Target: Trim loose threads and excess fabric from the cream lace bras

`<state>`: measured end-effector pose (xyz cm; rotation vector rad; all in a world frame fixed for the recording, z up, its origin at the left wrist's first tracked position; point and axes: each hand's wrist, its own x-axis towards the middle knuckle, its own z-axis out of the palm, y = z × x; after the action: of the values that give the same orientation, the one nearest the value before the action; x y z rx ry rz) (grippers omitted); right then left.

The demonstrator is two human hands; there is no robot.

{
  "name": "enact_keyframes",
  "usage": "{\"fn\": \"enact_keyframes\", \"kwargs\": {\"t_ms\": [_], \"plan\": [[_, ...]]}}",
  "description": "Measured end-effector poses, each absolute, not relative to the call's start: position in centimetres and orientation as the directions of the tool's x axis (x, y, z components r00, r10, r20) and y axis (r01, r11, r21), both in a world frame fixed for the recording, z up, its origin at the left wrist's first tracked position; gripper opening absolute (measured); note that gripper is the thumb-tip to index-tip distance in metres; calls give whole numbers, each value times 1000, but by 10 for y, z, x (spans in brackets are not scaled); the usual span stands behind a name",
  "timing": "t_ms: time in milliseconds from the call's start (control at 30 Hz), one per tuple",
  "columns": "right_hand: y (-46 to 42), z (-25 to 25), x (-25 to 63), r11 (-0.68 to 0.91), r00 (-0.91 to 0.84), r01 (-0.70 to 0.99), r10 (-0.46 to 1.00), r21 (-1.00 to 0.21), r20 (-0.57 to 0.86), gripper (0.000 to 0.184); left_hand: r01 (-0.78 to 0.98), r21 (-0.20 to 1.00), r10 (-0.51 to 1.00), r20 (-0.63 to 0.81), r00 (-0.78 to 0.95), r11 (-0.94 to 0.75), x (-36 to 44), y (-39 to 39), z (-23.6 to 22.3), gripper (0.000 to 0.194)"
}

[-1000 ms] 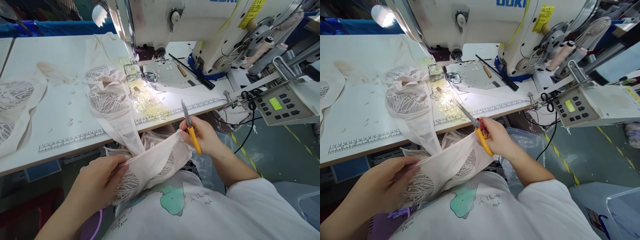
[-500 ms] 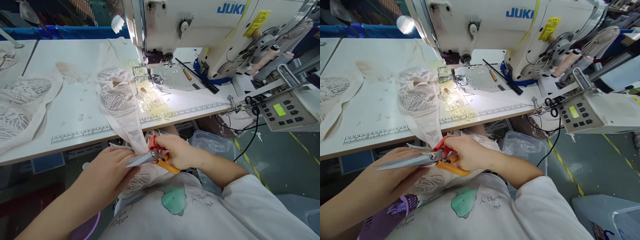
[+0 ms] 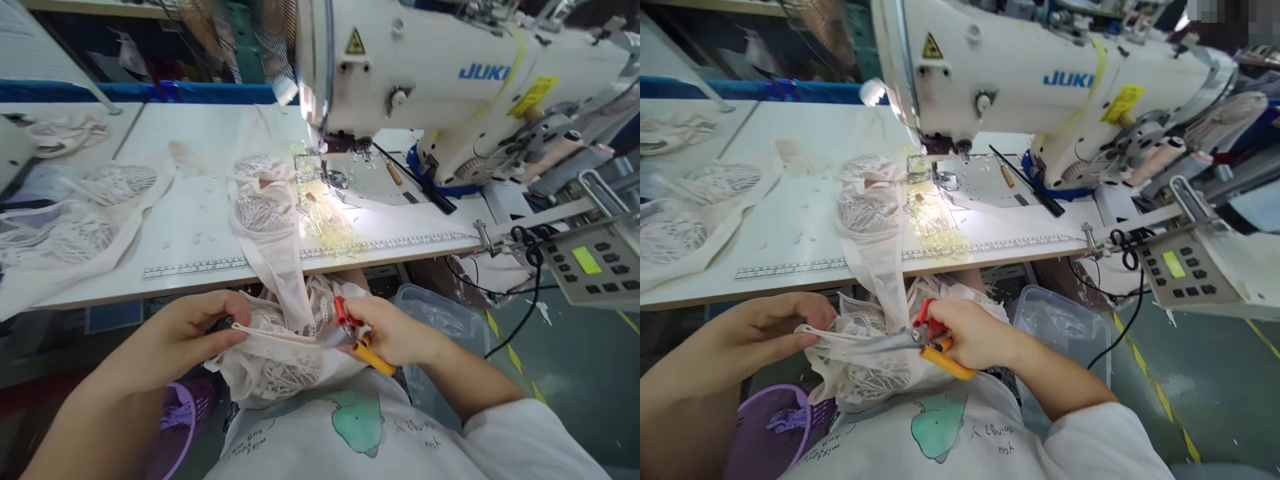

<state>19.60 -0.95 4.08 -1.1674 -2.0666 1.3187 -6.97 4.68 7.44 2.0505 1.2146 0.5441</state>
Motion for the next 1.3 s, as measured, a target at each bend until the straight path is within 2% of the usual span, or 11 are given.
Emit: {"fn": "enact_keyframes", "kwargs": {"t_ms": [100,267,400,533,667,800,900,1000,1133,1200,1300], "plan": [[-16,40,201,213,-645,430,752,-877,-134,16,616,719,892,12,452,-322,-58,37,80,27],[-16,41,212,327,-712,447,693,-832,-110,12,538,778,854,-5,520,-323,-31,25,78,17],[-8,50,213,267,-552,398,834,-878,3,12,427,783,816,169,553,-452,-11,25,64,6],[4,52,203,235,-359,166,919,-958,163,22,410,662,756,392,524,-628,7,25,50,35],[16,48,193,203,-291,4,937,-979,193,29,415,626,735,427,526,-661,17,26,47,43],[21,45,189,223,-260,-65,937,-973,232,33,358,787,823,308,478,-502,20,30,49,36],[20,41,187,286,-208,14,938,-958,277,30,293,938,875,20,483,-183,23,33,54,20],[21,37,189,298,-177,137,946,-945,273,28,264,960,815,-225,534,92,25,35,56,29],[23,40,206,327,-371,242,901,-914,224,37,245,960,798,-254,546,139,19,39,52,31],[23,43,219,296,-551,270,828,-916,105,50,230,966,786,-233,573,119,13,42,49,32],[17,44,238,135,-713,307,689,-942,-133,65,249,962,786,-239,571,112,6,48,47,32]]}}
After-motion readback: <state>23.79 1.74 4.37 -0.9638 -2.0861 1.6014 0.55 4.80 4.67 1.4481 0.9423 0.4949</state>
